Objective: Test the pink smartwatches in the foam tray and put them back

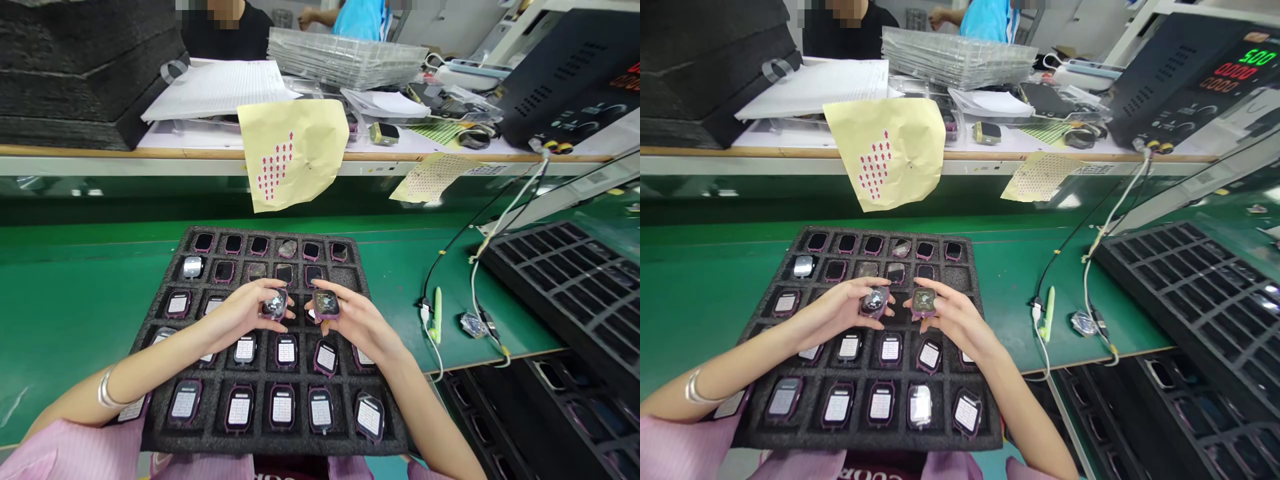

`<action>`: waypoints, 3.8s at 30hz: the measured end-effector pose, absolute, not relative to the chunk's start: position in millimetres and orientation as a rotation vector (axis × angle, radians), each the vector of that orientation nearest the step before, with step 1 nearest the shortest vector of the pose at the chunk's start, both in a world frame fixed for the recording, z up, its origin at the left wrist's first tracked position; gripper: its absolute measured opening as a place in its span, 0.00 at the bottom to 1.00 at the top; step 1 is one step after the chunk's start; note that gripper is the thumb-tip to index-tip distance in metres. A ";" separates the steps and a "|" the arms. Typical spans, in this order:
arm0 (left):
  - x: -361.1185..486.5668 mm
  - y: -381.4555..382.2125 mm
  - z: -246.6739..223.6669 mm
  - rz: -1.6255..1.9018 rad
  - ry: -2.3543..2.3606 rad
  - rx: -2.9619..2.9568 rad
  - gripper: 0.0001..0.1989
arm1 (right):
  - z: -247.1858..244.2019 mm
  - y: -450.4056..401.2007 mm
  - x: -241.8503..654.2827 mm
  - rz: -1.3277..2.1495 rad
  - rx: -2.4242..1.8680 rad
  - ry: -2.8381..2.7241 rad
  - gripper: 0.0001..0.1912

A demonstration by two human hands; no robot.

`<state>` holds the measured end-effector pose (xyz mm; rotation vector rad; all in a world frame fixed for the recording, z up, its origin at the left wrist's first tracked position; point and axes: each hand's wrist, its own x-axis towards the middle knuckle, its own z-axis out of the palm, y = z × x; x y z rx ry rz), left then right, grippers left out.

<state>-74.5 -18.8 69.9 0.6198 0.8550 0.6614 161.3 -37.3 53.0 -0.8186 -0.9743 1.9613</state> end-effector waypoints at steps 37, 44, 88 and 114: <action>-67.4 -32.6 58.3 0.730 0.678 0.938 0.24 | 59.2 -55.9 147.1 1.526 -1.107 -1.189 0.13; -67.5 -34.6 55.1 0.759 0.642 0.981 0.15 | 61.3 -60.1 163.5 1.509 -1.147 -1.364 0.16; -71.4 -28.6 49.6 0.756 0.714 1.065 0.19 | 47.3 -5.0 163.5 1.263 -1.213 -1.675 0.13; -73.8 -29.9 47.5 0.748 0.958 1.434 0.19 | 61.6 -25.3 162.1 1.832 -0.774 -1.067 0.22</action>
